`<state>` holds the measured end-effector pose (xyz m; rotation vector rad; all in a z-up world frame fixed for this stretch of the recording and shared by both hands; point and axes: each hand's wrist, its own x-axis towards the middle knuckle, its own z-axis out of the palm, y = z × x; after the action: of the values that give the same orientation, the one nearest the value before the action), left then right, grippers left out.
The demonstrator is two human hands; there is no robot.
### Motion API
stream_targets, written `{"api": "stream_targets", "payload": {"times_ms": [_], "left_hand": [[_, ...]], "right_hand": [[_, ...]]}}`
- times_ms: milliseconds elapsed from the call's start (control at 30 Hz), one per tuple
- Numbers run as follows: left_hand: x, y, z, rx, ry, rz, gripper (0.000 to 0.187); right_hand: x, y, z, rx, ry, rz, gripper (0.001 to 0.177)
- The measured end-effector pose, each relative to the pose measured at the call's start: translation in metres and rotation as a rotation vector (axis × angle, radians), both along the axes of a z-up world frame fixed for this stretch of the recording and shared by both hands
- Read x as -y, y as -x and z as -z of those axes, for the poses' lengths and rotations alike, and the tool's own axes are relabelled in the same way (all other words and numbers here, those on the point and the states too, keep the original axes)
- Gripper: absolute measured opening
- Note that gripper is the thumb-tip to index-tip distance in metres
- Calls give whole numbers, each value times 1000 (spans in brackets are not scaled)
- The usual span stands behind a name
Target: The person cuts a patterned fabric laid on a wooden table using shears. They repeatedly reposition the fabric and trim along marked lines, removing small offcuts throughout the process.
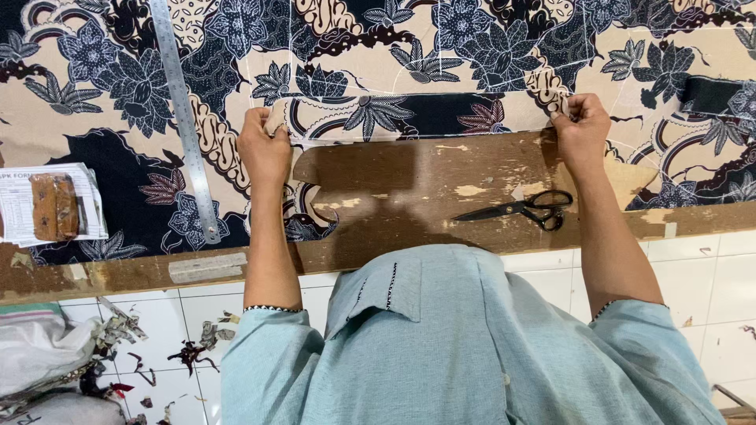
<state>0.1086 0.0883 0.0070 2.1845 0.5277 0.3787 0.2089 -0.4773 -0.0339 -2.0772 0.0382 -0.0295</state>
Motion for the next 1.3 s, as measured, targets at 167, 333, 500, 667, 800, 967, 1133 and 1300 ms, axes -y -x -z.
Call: {"api": "stream_targets", "payload": {"times_ms": [167,333,500,667,800,967,1133,1300], "left_hand": [[-14,1,5,-215,90,-44,22],[-36,0,22,-208,165,-7,11],[-49,11,43,-161,-180,51,8],[-49,12,60,-115,-209,134,11],[-50,19,47,-180,-30,69,15],[-39,12,31,-255,-29,40,15],[-35,9,26,-323,-76,6,13],[-34,5,25,-301,-96,19,16]], "right_hand": [[-3,2,-7,-41,109,-6,18],[1,-4,-3,-55,109,6,19],[13,-5,13,-14,141,-4,20],[35,-5,27,171,292,15,28],[19,-7,18,8,188,107,23],[5,-12,-17,-146,-132,149,16],[10,-31,-49,-186,-216,148,16],[13,-39,-64,-138,-243,123,12]]}}
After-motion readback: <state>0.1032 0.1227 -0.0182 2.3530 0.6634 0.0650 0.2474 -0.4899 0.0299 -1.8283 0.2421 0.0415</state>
